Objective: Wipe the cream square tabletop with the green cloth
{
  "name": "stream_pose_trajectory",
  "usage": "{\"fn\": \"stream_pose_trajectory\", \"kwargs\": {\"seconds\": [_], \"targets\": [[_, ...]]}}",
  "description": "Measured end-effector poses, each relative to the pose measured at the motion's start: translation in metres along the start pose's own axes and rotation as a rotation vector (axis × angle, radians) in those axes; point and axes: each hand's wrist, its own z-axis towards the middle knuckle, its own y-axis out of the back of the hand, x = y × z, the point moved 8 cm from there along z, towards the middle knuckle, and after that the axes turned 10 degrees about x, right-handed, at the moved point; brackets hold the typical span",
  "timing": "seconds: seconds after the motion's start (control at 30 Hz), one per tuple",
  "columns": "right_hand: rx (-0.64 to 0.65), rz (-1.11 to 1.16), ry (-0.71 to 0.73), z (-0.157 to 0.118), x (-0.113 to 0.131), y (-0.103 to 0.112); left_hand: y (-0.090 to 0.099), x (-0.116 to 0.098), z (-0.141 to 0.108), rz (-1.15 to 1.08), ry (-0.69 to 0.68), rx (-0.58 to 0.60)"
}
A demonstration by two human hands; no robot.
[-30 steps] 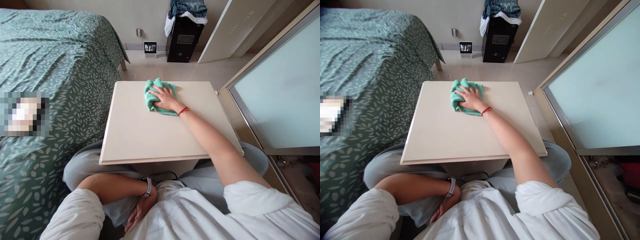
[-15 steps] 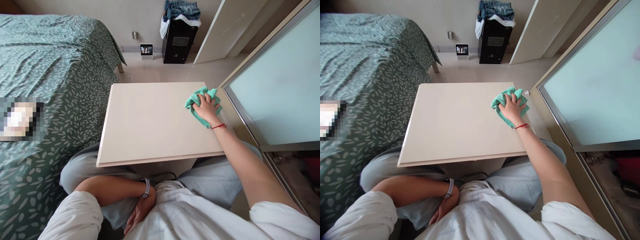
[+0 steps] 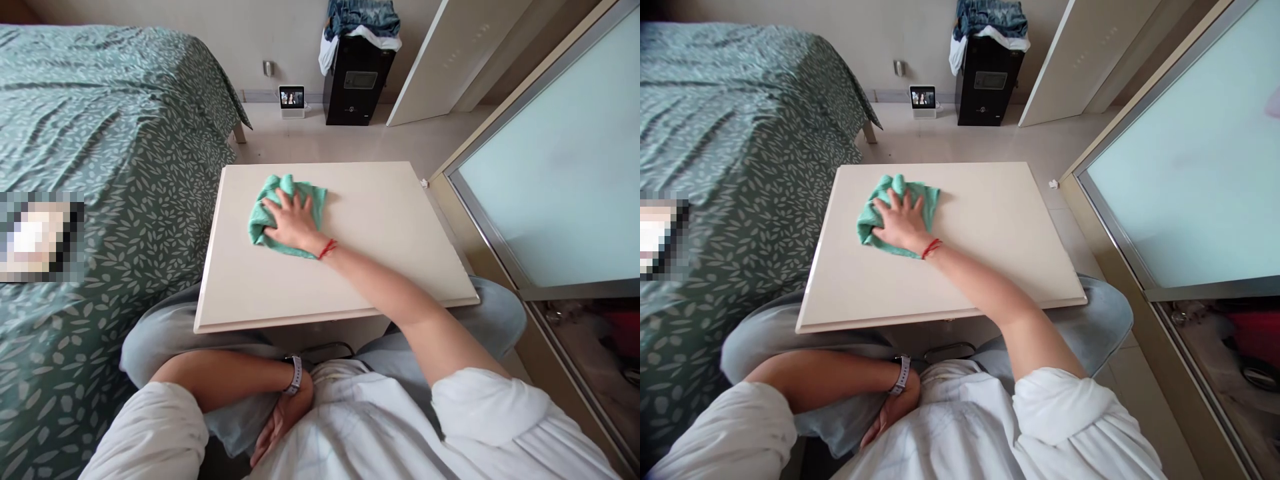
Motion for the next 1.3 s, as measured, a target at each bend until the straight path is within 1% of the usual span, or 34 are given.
{"fn": "stream_pose_trajectory", "kwargs": {"seconds": [0.07,0.13,0.2,0.23,0.3,0.37,0.4,0.43,0.47,0.53,0.63,0.7,0.77,0.87,0.97,1.03,1.07,1.13,1.17,1.23,1.3], "targets": [[0.055,0.004,0.079,0.008,0.038,-0.01,-0.008,-0.01,0.004,0.173,-0.121,0.097],[0.128,0.006,0.144,0.012,0.067,-0.019,-0.011,-0.018,0.007,0.303,-0.216,0.134],[0.196,0.019,0.199,0.012,0.088,-0.025,-0.007,-0.019,0.01,0.298,-0.204,0.14],[0.221,0.025,0.218,0.012,0.096,-0.026,-0.001,-0.017,0.011,0.228,-0.159,0.109],[0.228,0.024,0.232,0.011,0.105,-0.027,0.014,-0.005,0.011,-0.034,0.003,0.002],[0.187,-0.001,0.233,0.01,0.108,-0.026,0.023,0.01,0.006,-0.347,0.157,-0.111],[0.165,-0.017,0.235,0.009,0.108,-0.026,0.025,0.015,0.004,-0.466,0.205,-0.156],[0.153,-0.032,0.238,0.008,0.107,-0.026,0.024,0.018,0.002,-0.543,0.229,-0.18],[0.152,-0.044,0.241,0.007,0.105,-0.028,0.024,0.019,0.001,-0.577,0.226,-0.201],[0.166,-0.062,0.245,0.004,0.096,-0.03,0.024,0.017,0.0,-0.534,0.204,-0.209],[0.163,-0.081,0.224,-0.003,0.066,-0.023,0.025,0.013,0.001,-0.429,0.192,-0.18],[0.15,-0.099,0.17,-0.01,0.033,-0.014,0.03,0.011,0.003,-0.425,0.216,-0.179],[0.128,-0.117,0.079,-0.021,-0.01,0.0,0.037,0.009,0.006,-0.455,0.251,-0.199],[0.065,-0.126,-0.1,-0.048,-0.088,0.025,0.043,0.006,0.012,-0.584,0.295,-0.233],[-0.012,-0.116,-0.304,-0.089,-0.167,0.048,0.044,0.007,0.014,-0.815,0.326,-0.334],[-0.083,-0.121,-0.456,-0.123,-0.211,0.059,0.042,0.011,0.012,-0.981,0.385,-0.422],[-0.121,-0.125,-0.54,-0.141,-0.23,0.063,0.041,0.013,0.011,-1.052,0.408,-0.457],[-0.186,-0.123,-0.711,-0.175,-0.256,0.064,0.04,0.013,0.011,-1.116,0.441,-0.48],[-0.209,-0.118,-0.785,-0.19,-0.264,0.062,0.041,0.012,0.012,-1.105,0.446,-0.471],[-0.245,-0.109,-0.885,-0.212,-0.268,0.056,0.042,0.009,0.016,-1.054,0.455,-0.442],[-0.27,-0.105,-0.919,-0.221,-0.262,0.049,0.041,0.008,0.016,-1.047,0.492,-0.458]]}}
